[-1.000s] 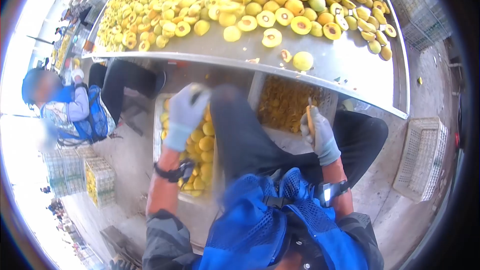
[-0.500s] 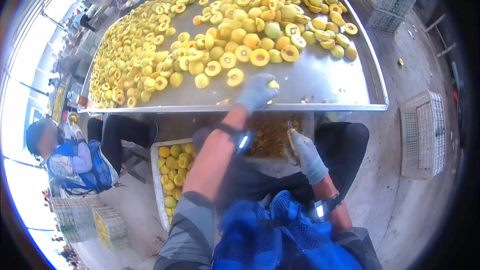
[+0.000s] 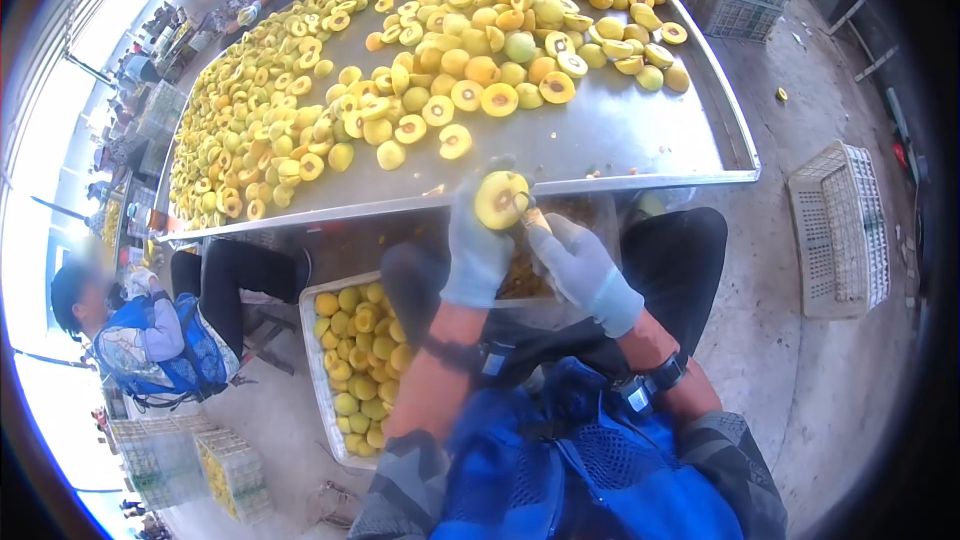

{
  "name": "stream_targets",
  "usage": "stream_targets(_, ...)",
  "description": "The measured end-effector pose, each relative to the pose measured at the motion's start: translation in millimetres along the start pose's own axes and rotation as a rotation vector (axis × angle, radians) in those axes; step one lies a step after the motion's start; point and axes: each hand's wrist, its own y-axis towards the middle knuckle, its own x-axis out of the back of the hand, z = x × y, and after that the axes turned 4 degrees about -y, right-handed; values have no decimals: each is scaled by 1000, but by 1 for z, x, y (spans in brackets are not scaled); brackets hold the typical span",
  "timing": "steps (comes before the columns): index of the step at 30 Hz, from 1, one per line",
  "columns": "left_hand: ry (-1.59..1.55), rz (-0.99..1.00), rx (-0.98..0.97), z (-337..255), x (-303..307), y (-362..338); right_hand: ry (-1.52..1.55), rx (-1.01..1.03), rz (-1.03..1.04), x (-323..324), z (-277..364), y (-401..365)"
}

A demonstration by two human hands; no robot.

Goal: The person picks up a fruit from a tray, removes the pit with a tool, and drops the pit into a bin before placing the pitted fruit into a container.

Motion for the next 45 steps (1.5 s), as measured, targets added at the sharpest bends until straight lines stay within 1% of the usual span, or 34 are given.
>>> stream_targets(2,82,-36,-24,-8,-5,-7,-92,162,-91,-8,-12,4)
stream_targets(4,-231,-43,121,-11,-3,-9,-231,270,-161,-12,-9,0)
stream_targets(5,-584,-31,280,-11,2,-9,-301,322,-195,-14,-8,-3)
stream_targets(7,-582,-36,248,-7,3,-9,-300,340,-242,-18,-7,-7)
stream_targets(8,-225,-59,65,-3,1,-13,-297,348,-262,-20,-7,-7)
stream_targets(10,253,-92,-192,4,5,-18,-274,383,-300,-20,11,-12)
stream_targets(11,372,-97,-270,7,8,-19,-261,398,-322,-18,19,-12)
stream_targets(12,490,-100,-349,7,9,-20,-302,460,-342,-16,19,-7)
stream_targets(14,538,-59,-464,1,7,-21,-380,581,-387,-14,18,4)
stream_targets(15,563,-38,-522,-1,6,-22,-392,562,-358,-14,23,5)
stream_targets(18,515,-34,-405,5,5,-28,-467,621,-380,-10,16,10)
stream_targets(21,563,-24,-393,0,2,-36,-427,644,-369,-8,10,8)
stream_targets(24,651,-70,-423,6,-4,-46,-480,635,-317,-1,6,8)
stream_targets(27,575,-112,-395,9,-9,-51,-463,644,-303,5,1,9)
stream_targets(30,606,-102,-339,6,-13,-53,-391,584,-271,7,0,8)
stream_targets(33,-773,-375,388,-4,-32,-52,-403,559,-277,8,-4,7)
stream_targets(36,-745,-425,540,4,-34,-49,-382,552,-298,5,-18,8)
stream_targets(39,-870,-398,609,-3,-33,-50,-507,634,-329,1,-20,2)
stream_targets(42,-853,-266,438,10,-23,-56,-174,459,-277,4,-26,-9)
stream_targets(44,-650,-178,341,20,-14,-60,-121,439,-303,7,-27,-10)
stream_targets(45,-491,-150,267,20,-14,-62,-93,426,-321,8,-27,-11)
